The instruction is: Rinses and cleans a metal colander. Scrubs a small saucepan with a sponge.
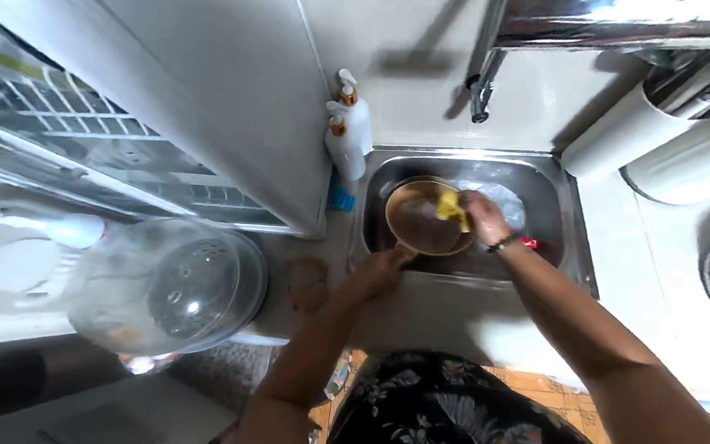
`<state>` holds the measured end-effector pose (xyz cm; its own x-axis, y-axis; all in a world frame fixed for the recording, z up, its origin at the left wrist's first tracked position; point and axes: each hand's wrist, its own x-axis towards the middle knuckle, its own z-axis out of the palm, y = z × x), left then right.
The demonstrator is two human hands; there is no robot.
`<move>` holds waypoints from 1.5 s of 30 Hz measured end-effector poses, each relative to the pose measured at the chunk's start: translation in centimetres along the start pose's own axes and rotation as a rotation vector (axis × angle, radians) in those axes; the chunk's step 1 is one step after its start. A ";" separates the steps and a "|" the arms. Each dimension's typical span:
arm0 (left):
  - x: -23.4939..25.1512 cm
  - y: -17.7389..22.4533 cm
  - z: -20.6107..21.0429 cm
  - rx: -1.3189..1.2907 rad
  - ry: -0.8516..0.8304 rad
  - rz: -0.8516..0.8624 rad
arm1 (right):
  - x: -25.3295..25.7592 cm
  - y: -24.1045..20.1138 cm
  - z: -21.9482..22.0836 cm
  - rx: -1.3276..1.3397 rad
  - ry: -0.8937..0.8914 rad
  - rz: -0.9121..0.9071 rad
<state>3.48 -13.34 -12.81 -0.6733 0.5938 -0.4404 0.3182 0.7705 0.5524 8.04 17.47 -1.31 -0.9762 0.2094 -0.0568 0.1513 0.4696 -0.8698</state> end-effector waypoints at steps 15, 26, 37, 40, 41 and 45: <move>-8.7 -3.6 3.8 -0.044 0.247 -0.026 | 8.0 -5.3 22.2 -0.522 -0.199 -0.517; -6.3 -4.8 4.9 0.082 0.279 0.009 | 6.6 -8.0 22.1 -0.250 -0.153 -0.307; 2.4 -5.5 0.5 -0.123 -0.009 -0.104 | 4.5 -2.6 6.4 0.535 0.131 0.359; 2.9 -5.1 -0.8 -0.107 -0.061 -0.111 | 4.9 0.6 5.0 0.085 0.062 0.378; 2.8 -5.1 -1.0 -0.077 -0.066 -0.108 | 5.0 2.2 6.1 0.003 -0.010 0.381; 2.5 -5.7 0.4 0.048 -0.017 -0.103 | 3.1 13.7 14.8 -0.474 -0.265 0.089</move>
<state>0.26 -16.16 -17.38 -0.6930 0.5148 -0.5047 0.2804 0.8374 0.4691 4.79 11.91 -20.68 -0.9529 0.0716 -0.2946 0.2286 0.8079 -0.5431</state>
